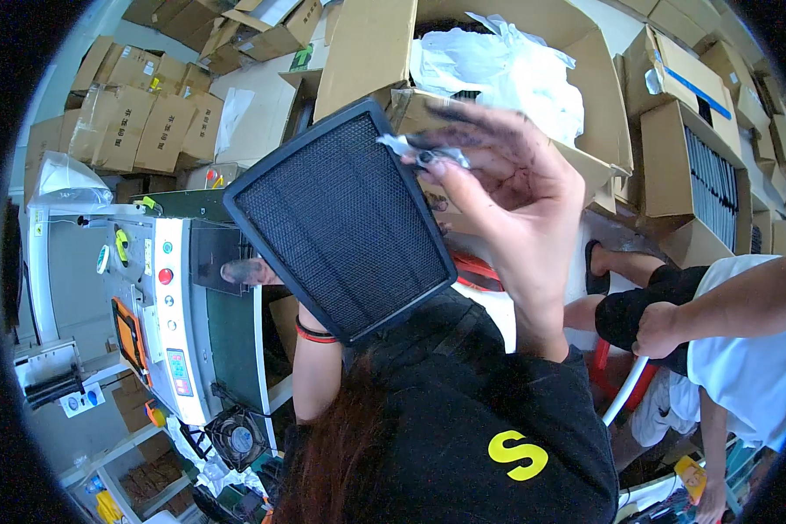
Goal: The person assembles black electronic devices by placing frames and mesh screens into a press machine. They apply a white substance from a tube onto the mesh screens and wipe the surfaces with a cloth. The person also cleans their hands with a liquid from a bottle during the process.
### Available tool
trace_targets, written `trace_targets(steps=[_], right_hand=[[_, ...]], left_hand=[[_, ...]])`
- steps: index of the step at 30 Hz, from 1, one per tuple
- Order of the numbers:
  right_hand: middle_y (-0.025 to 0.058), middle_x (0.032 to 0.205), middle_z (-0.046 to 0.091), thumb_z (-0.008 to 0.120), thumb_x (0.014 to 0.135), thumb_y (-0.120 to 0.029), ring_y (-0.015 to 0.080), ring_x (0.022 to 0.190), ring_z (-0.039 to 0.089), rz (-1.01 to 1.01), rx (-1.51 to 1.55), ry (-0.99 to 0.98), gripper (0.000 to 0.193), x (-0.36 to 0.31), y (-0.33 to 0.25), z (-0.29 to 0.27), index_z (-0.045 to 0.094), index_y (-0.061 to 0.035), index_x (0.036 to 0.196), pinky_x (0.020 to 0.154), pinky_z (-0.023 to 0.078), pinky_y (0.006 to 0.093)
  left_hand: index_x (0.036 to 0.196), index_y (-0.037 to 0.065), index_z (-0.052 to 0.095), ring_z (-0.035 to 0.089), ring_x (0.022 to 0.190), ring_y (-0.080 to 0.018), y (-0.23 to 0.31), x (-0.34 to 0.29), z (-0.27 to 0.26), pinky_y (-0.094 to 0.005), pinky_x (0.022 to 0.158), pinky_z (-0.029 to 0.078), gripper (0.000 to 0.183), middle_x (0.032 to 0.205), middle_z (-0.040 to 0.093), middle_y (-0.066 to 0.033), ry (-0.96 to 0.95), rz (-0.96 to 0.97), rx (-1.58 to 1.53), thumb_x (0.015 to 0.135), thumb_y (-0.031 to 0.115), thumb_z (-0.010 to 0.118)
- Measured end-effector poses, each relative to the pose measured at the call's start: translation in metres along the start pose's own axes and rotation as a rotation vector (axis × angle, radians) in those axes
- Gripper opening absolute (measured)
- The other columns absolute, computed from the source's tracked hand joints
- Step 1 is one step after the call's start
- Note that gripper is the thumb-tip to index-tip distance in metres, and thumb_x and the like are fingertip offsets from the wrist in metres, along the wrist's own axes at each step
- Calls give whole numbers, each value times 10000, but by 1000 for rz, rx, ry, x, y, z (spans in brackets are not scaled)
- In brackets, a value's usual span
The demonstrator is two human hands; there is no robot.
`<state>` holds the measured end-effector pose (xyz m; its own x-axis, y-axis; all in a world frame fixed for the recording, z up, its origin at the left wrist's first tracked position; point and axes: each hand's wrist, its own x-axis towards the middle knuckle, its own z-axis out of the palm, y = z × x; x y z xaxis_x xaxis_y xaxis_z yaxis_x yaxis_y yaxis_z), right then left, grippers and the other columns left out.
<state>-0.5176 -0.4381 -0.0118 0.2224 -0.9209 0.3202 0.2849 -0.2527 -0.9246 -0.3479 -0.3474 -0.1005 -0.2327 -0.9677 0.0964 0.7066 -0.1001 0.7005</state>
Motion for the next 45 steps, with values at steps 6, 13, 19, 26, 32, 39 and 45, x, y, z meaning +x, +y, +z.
trace_targets(steps=[6,13,19,26,32,39,45], right_hand=[[160,1071,581,612,783,62,204,943,623,-86,-65,-9,337,3,10,7,538,63,1112,736,536,241],[83,963,579,659,741,58,130,906,582,-95,5,1,229,2,26,5,584,58,957,813,462,236],[76,920,573,645,760,64,129,897,556,-131,-37,44,185,6,35,6,558,39,923,833,440,254],[43,894,564,681,740,11,104,844,537,-135,-120,24,218,8,39,7,561,26,922,787,427,233],[12,827,559,695,716,-58,71,731,506,-139,-129,93,234,10,45,6,562,2,898,673,414,207],[5,814,536,672,735,-85,59,734,481,-27,-108,25,230,12,48,0,540,-9,908,670,395,194],[20,859,530,649,756,-86,71,797,492,188,27,-118,274,17,38,-3,512,-1,977,745,412,213]], left_hand=[[1414,28,105,320,1266,-307,5,-21,-16,-432,1037,288,1103,1426,210,-171,-20,-32,341,602,576,612],[1410,8,89,317,1264,-299,1,-31,-38,-415,1037,280,1199,1422,209,-174,-98,-81,588,530,580,668],[1407,-9,75,313,1262,-293,-4,-26,-40,-400,1037,273,1282,1419,209,-176,-153,-80,706,468,584,716],[1404,-29,59,309,1260,-286,-12,-8,-37,-383,1037,265,1381,1414,208,-179,-182,-49,794,396,589,773],[1401,-46,46,306,1259,-279,-9,-6,-42,-368,1037,258,1465,1411,207,-182,-239,-35,900,334,593,821],[1376,-38,-139,257,1287,-299,5,23,-9,-371,1042,243,1609,1435,79,-219,-224,131,931,281,585,861],[1371,-23,-159,253,1291,-314,22,48,13,-385,1039,251,1570,1436,63,-228,-183,242,1025,318,602,823]])
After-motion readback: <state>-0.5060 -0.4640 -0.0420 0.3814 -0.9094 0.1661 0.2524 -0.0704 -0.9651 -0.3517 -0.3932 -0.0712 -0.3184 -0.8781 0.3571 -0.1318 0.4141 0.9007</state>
